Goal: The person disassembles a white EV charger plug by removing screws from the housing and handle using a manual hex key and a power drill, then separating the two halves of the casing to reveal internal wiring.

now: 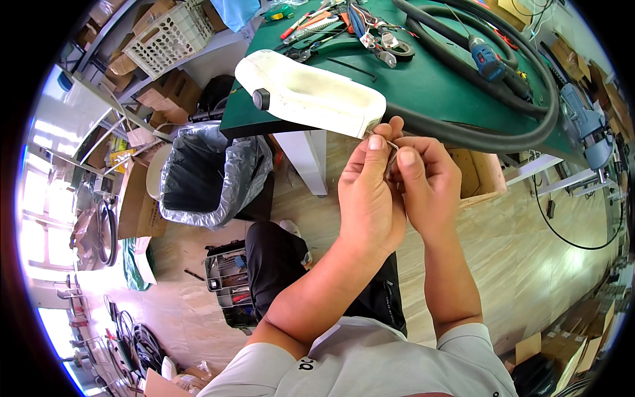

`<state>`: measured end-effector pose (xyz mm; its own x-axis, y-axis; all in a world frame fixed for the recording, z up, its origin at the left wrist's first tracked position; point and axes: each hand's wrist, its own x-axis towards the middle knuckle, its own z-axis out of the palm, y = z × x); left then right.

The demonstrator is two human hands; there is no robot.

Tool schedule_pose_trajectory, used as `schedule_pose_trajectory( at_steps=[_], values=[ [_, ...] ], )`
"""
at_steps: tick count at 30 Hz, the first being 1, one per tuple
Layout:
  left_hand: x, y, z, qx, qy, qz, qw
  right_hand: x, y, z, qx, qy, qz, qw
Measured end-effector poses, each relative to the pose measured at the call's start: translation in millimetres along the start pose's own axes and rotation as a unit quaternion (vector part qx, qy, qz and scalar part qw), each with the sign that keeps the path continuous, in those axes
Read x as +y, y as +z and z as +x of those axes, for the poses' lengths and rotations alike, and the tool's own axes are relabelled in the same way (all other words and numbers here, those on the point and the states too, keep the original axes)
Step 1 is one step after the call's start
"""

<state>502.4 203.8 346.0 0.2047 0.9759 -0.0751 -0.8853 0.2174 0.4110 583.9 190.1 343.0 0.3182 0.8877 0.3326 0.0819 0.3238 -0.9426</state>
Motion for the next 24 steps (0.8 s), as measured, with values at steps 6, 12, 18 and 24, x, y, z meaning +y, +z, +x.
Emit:
schedule_pose_trajectory(
  at_steps=[6,12,18,24],
  values=[
    [-1,0,0,0.013,-0.004,0.016,1.0,-8,-3,11,-0.052,0.095,0.053,0.993],
    [1,-2,2,-0.003,0.002,0.041,0.999,0,-10,11,-0.111,0.061,0.072,0.989],
    [26,-7,0,-0.021,0.012,0.31,0.95,20,-10,21,0.032,-0.262,-0.195,0.945],
    [68,-20,21,0.053,0.026,0.359,0.932,36,0,21,0.095,-0.358,-0.166,0.914]
  ],
)
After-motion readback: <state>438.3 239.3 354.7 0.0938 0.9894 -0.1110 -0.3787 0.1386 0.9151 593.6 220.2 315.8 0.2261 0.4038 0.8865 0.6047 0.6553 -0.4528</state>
